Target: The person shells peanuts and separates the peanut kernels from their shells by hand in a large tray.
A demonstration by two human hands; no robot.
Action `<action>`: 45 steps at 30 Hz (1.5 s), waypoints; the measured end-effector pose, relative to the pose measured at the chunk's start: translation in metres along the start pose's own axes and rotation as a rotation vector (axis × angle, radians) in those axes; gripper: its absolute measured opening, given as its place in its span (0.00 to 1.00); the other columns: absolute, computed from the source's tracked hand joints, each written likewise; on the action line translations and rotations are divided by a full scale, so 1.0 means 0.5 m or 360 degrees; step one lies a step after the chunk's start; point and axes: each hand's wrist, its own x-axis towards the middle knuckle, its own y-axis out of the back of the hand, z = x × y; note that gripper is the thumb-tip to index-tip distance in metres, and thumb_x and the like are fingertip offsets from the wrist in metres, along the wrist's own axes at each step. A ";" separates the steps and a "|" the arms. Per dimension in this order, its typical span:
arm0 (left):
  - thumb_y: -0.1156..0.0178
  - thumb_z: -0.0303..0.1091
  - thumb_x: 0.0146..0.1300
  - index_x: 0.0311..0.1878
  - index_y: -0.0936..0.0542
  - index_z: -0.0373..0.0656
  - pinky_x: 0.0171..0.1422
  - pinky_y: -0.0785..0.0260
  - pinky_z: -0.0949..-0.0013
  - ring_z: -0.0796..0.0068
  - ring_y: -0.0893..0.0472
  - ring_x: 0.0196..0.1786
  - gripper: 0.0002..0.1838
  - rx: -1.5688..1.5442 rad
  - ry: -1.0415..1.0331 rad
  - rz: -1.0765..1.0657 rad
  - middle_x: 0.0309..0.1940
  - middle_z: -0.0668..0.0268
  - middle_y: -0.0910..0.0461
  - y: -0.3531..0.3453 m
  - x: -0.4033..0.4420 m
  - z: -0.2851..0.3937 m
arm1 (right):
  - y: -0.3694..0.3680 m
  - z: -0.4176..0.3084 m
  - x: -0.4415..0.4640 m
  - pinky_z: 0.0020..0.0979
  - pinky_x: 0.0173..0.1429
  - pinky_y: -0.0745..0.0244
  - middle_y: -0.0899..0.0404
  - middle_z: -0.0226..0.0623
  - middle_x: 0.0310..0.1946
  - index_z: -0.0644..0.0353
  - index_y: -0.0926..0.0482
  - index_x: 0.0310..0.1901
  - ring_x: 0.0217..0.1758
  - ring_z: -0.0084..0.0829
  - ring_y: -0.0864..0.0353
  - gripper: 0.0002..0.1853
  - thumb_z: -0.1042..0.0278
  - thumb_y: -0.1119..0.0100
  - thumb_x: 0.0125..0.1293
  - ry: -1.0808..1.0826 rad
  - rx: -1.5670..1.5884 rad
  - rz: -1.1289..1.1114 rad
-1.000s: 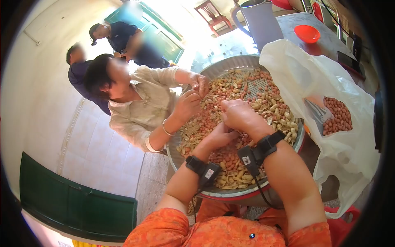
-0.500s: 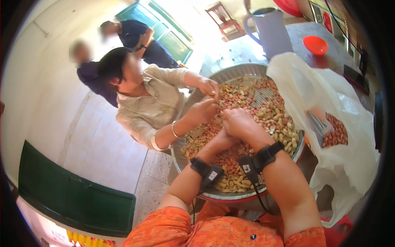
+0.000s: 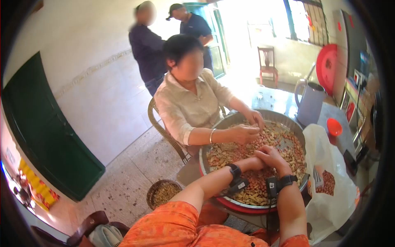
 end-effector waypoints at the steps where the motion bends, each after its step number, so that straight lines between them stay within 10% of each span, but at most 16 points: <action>1: 0.49 0.31 0.52 0.37 0.25 0.40 0.24 0.32 0.69 0.71 0.23 0.26 0.09 0.0213 -0.0257 -0.0068 0.27 0.62 0.23 0.002 0.003 -0.006 | 0.003 -0.002 -0.003 0.27 0.38 0.31 0.23 0.36 0.29 0.63 0.24 0.34 0.32 0.27 0.26 0.15 0.58 0.43 0.54 -0.0110 0.0056 0.0041; 5: 0.46 0.31 0.46 0.34 0.24 0.37 0.34 0.31 0.64 0.64 0.23 0.31 0.11 0.0856 -0.0904 0.0065 0.29 0.56 0.22 0.020 -0.064 0.013 | 0.001 0.003 -0.008 0.25 0.36 0.32 0.24 0.33 0.27 0.64 0.24 0.34 0.31 0.23 0.27 0.15 0.59 0.45 0.56 -0.0090 0.0175 0.0049; 9: 0.47 0.31 0.46 0.43 0.26 0.41 0.43 0.33 0.60 0.57 0.25 0.40 0.17 0.1551 -0.0498 -0.0053 0.35 0.53 0.24 0.048 -0.240 0.052 | 0.008 -0.023 -0.002 0.24 0.33 0.32 0.24 0.31 0.25 0.65 0.24 0.34 0.28 0.20 0.28 0.14 0.60 0.44 0.56 -0.0337 0.0080 -0.0096; 13: 0.49 0.28 0.44 0.33 0.24 0.38 0.39 0.32 0.58 0.55 0.24 0.37 0.11 0.1305 -0.0474 0.0255 0.28 0.53 0.24 0.070 -0.345 0.003 | 0.009 -0.064 0.017 0.24 0.32 0.32 0.24 0.30 0.24 0.65 0.24 0.33 0.27 0.19 0.29 0.13 0.61 0.43 0.55 -0.0492 -0.0223 -0.0336; 15: 0.50 0.28 0.45 0.34 0.25 0.39 0.40 0.32 0.57 0.52 0.25 0.37 0.11 0.1038 -0.0981 0.0743 0.29 0.53 0.25 0.054 -0.346 -0.045 | 0.016 -0.046 0.030 0.23 0.31 0.32 0.25 0.29 0.24 0.65 0.24 0.33 0.26 0.19 0.29 0.12 0.63 0.42 0.54 -0.0312 -0.0489 -0.0313; 25: 0.50 0.31 0.50 0.32 0.32 0.41 0.34 0.32 0.58 0.59 0.25 0.36 0.07 0.0924 -0.1087 0.0972 0.28 0.60 0.28 0.021 -0.368 -0.098 | -0.029 -0.226 -0.120 0.20 0.35 0.30 0.23 0.29 0.27 0.63 0.24 0.36 0.31 0.18 0.25 0.08 0.70 0.43 0.56 0.0067 -0.0521 -0.0783; 29: 0.50 0.30 0.50 0.34 0.30 0.42 0.34 0.32 0.58 0.60 0.25 0.35 0.07 0.0801 -0.1177 0.0962 0.26 0.62 0.28 0.024 -0.369 -0.104 | -0.048 -0.330 -0.243 0.23 0.39 0.28 0.22 0.32 0.30 0.64 0.24 0.37 0.36 0.20 0.24 0.07 0.73 0.43 0.56 -0.1129 0.0003 -0.1290; 35: 0.50 0.27 0.51 0.32 0.30 0.42 0.35 0.34 0.59 0.58 0.26 0.34 0.05 0.0442 -0.1817 0.1084 0.28 0.61 0.28 0.035 -0.448 -0.127 | -0.063 -0.353 -0.270 0.23 0.39 0.28 0.22 0.32 0.30 0.63 0.24 0.37 0.36 0.20 0.24 0.08 0.72 0.44 0.56 -0.1276 0.0258 -0.1229; 40: 0.48 0.28 0.46 0.29 0.31 0.39 0.30 0.36 0.53 0.52 0.26 0.28 0.06 0.0984 -0.0978 0.0383 0.22 0.54 0.27 0.009 -0.541 -0.318 | -0.061 -0.344 -0.270 0.23 0.39 0.29 0.22 0.31 0.30 0.63 0.24 0.38 0.36 0.20 0.24 0.08 0.72 0.44 0.56 -0.1241 0.0358 -0.1152; 43: 0.48 0.32 0.54 0.40 0.27 0.38 0.39 0.34 0.61 0.65 0.23 0.35 0.11 0.1373 -0.0423 -0.0989 0.33 0.61 0.22 0.013 -0.648 -0.375 | -0.053 -0.335 -0.270 0.23 0.39 0.29 0.22 0.31 0.30 0.63 0.24 0.38 0.36 0.20 0.24 0.08 0.71 0.44 0.56 -0.1218 0.0409 -0.1116; 45: 0.48 0.32 0.54 0.40 0.27 0.38 0.39 0.34 0.61 0.65 0.23 0.35 0.11 0.1254 -0.0193 -0.1222 0.32 0.61 0.22 -0.006 -0.678 -0.419 | -0.048 -0.326 -0.273 0.23 0.39 0.29 0.23 0.31 0.30 0.62 0.24 0.38 0.36 0.20 0.25 0.08 0.71 0.44 0.57 -0.1197 0.0437 -0.1104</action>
